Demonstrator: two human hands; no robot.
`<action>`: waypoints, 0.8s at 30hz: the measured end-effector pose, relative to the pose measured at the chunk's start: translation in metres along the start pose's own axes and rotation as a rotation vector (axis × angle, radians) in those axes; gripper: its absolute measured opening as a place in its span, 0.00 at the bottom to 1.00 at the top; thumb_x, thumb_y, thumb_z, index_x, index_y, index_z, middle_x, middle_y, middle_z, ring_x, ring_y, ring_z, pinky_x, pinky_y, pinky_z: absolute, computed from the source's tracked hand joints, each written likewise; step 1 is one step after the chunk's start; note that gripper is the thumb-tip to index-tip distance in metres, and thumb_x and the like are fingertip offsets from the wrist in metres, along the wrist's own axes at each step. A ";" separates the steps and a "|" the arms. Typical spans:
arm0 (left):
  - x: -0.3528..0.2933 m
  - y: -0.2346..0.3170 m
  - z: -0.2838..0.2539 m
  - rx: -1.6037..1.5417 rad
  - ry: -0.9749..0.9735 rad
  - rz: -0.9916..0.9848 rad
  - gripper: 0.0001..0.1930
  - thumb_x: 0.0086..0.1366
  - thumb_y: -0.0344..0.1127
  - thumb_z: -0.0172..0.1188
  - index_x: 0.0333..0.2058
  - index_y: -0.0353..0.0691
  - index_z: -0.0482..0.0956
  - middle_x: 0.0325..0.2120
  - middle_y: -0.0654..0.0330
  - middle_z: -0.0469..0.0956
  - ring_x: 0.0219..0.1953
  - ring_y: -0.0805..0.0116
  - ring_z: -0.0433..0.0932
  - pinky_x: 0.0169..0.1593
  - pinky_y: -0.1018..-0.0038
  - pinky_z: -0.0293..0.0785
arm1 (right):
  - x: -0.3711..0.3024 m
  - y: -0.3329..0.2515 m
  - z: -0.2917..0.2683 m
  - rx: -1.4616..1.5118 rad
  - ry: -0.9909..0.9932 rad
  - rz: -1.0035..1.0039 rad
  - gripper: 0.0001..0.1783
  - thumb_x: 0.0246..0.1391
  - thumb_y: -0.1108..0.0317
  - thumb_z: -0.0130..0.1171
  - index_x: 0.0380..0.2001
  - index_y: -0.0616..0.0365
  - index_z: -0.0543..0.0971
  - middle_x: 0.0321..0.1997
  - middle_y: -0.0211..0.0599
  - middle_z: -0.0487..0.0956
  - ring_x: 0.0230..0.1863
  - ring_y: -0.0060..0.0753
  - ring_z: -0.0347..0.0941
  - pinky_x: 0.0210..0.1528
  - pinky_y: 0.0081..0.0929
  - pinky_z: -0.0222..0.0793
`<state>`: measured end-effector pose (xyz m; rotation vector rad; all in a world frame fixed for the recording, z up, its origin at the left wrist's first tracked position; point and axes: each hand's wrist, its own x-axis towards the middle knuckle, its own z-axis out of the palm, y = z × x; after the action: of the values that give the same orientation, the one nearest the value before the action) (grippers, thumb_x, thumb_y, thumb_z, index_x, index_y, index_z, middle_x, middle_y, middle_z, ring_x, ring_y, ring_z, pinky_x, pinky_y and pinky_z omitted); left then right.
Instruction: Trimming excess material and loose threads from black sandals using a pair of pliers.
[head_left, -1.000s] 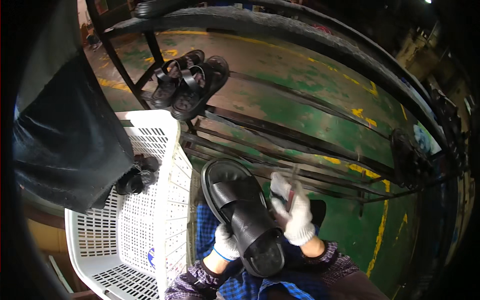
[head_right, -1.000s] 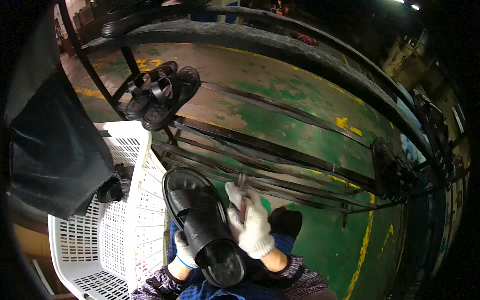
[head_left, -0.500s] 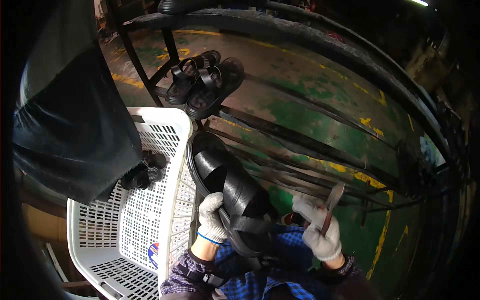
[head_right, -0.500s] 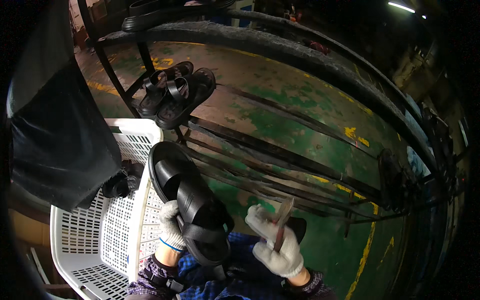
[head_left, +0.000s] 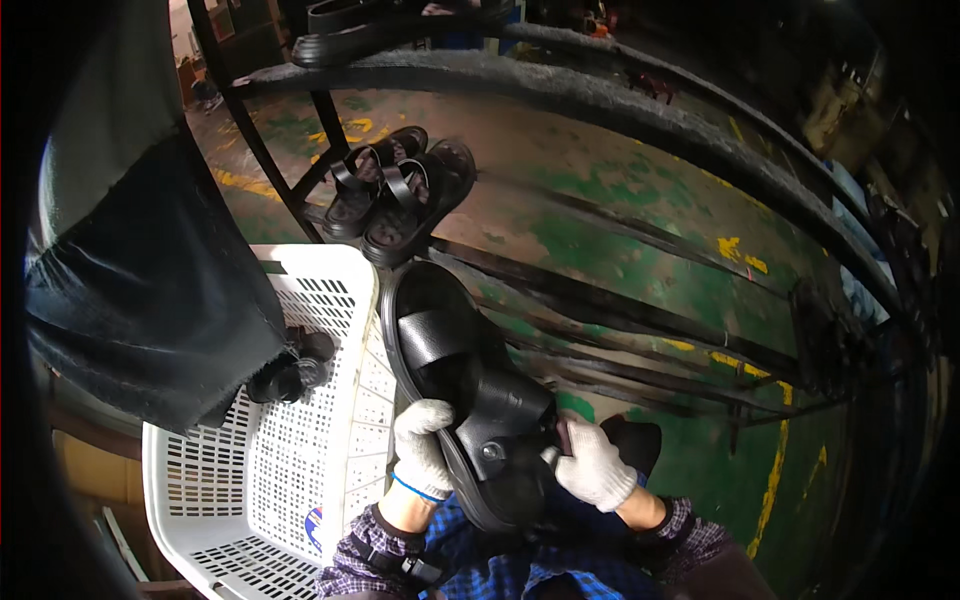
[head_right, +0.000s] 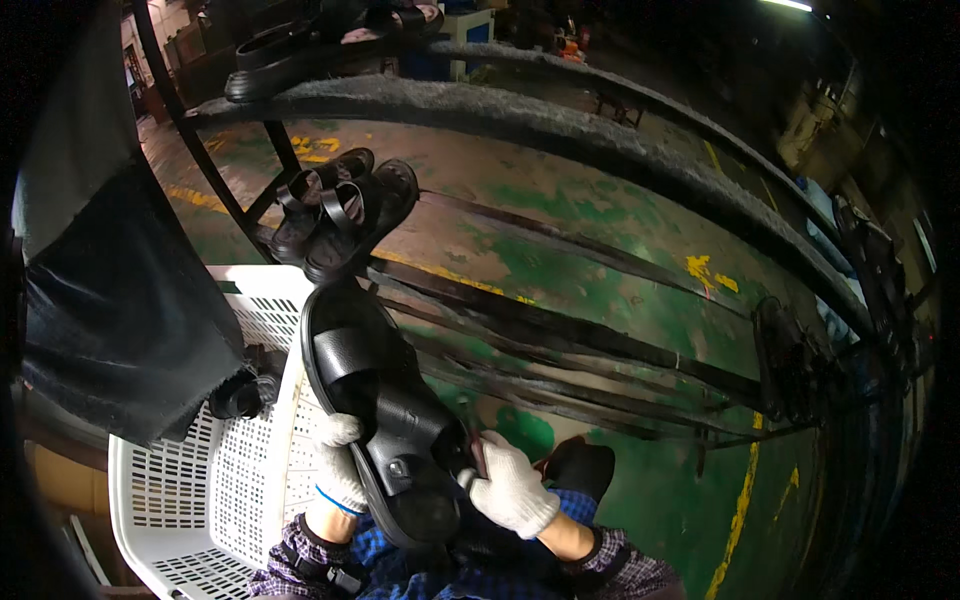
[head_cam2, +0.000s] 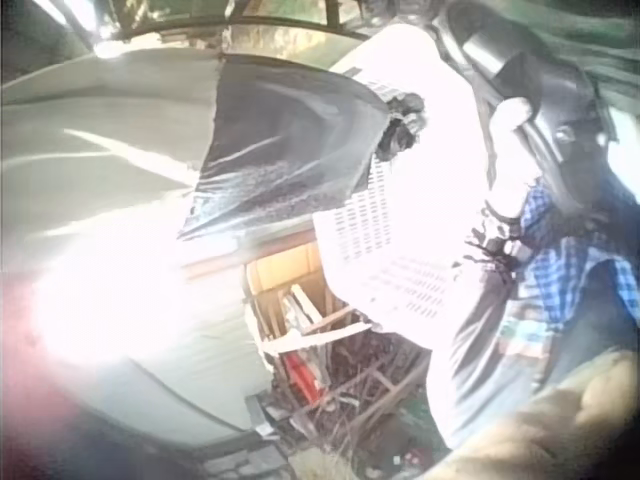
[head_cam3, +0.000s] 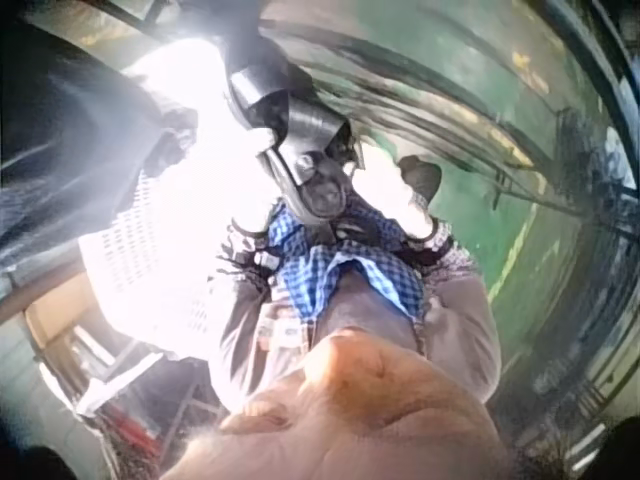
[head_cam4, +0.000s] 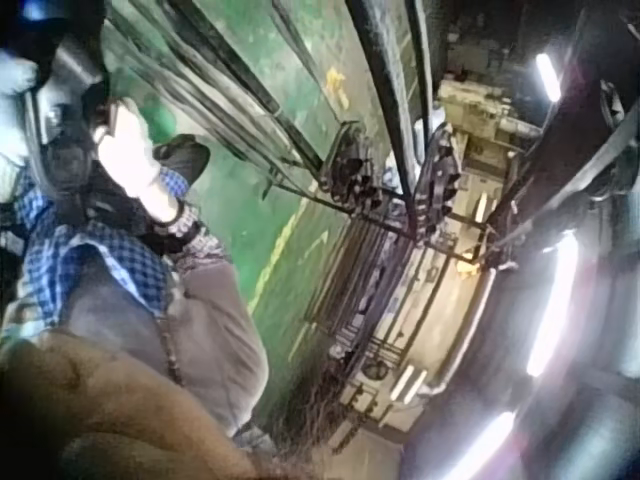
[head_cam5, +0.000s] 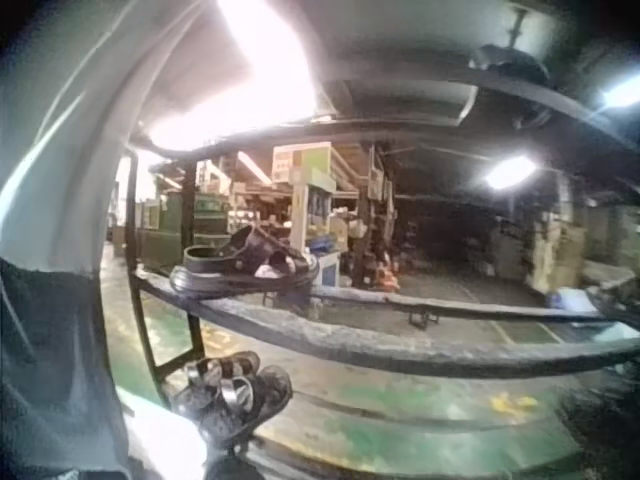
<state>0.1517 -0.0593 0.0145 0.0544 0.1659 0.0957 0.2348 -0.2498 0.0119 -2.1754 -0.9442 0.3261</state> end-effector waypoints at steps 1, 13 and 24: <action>0.001 0.001 0.002 0.045 0.058 0.011 0.34 0.46 0.29 0.55 0.57 0.32 0.66 0.49 0.42 0.74 0.49 0.43 0.75 0.53 0.52 0.75 | 0.001 0.001 -0.003 0.429 -0.081 0.140 0.16 0.51 0.69 0.60 0.42 0.65 0.73 0.37 0.42 0.76 0.33 0.47 0.75 0.36 0.39 0.73; 0.096 0.033 0.035 1.665 0.066 0.449 0.24 0.68 0.47 0.52 0.55 0.34 0.70 0.44 0.47 0.79 0.49 0.58 0.77 0.54 0.70 0.70 | 0.088 0.019 -0.005 1.491 0.149 0.324 0.17 0.62 0.67 0.53 0.52 0.62 0.71 0.46 0.33 0.76 0.45 0.27 0.73 0.48 0.27 0.72; -0.063 0.315 -0.251 1.457 1.434 0.753 0.29 0.56 0.40 0.62 0.53 0.27 0.70 0.45 0.46 0.78 0.48 0.57 0.77 0.53 0.69 0.69 | 0.225 0.123 -0.006 0.549 0.614 0.444 0.19 0.62 0.65 0.48 0.53 0.62 0.72 0.47 0.36 0.77 0.44 0.30 0.74 0.46 0.32 0.70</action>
<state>0.0194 0.2586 -0.2031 1.5307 1.6301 0.7498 0.4599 -0.1488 -0.0591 -1.7731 -0.0114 0.0873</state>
